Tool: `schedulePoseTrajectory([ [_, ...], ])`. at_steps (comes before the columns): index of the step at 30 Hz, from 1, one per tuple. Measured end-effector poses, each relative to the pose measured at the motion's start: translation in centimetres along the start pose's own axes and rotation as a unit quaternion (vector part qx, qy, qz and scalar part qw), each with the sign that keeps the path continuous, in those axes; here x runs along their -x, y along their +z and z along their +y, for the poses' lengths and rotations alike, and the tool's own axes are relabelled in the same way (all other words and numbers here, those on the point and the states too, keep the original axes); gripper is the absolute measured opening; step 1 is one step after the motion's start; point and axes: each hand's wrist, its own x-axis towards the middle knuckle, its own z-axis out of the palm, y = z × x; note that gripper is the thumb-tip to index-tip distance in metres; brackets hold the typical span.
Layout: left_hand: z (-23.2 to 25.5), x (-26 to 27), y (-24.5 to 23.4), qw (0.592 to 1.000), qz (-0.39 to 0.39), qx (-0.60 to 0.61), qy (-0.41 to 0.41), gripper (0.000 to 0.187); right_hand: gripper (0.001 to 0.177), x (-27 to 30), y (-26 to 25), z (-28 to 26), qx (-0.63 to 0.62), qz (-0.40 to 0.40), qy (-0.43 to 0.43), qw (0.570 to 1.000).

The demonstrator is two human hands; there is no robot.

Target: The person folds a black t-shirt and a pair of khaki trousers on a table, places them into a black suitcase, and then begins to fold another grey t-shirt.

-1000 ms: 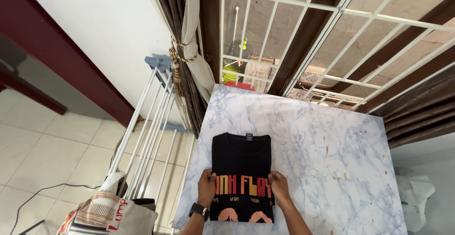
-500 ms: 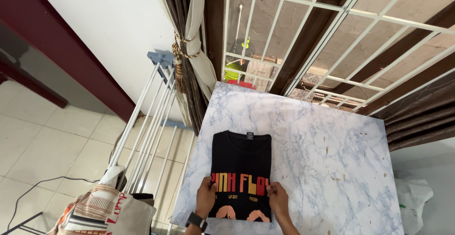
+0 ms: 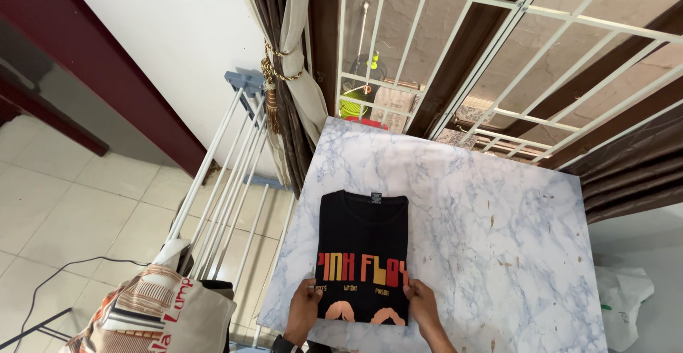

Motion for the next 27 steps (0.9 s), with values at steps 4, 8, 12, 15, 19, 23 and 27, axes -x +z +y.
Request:
schedulePoseTrajectory([
  [4,-2.5,0.4,-0.3,0.996,-0.022,0.079,0.029,0.036,0.032,-0.6,0.1,1.2,0.068,0.055,-0.055,0.995],
  [8,-4.2,0.5,-1.1,0.991,-0.078,0.108,-0.007,0.041,0.041,0.9,0.6,1.1,0.140,0.072,-0.032,0.987],
  [12,-5.8,0.6,-1.0,0.991,-0.062,0.111,0.050,0.043,0.042,1.7,1.1,2.5,0.101,0.115,-0.117,0.981],
  [15,-6.4,0.9,-0.4,0.992,-0.045,0.114,0.043,0.044,0.035,1.5,1.6,3.8,0.069,0.100,-0.120,0.985],
  [19,-6.4,1.2,0.0,0.989,-0.042,0.125,0.063,0.044,0.031,0.9,1.2,4.2,0.029,0.101,-0.062,0.993],
  [23,-6.9,1.8,0.0,0.990,-0.051,0.103,0.078,0.045,0.029,0.3,1.5,3.6,0.140,0.116,-0.029,0.983],
  [27,-6.6,1.9,0.1,0.992,-0.047,0.093,0.066,0.042,0.028,-0.2,1.9,3.0,0.307,0.122,-0.016,0.944],
])
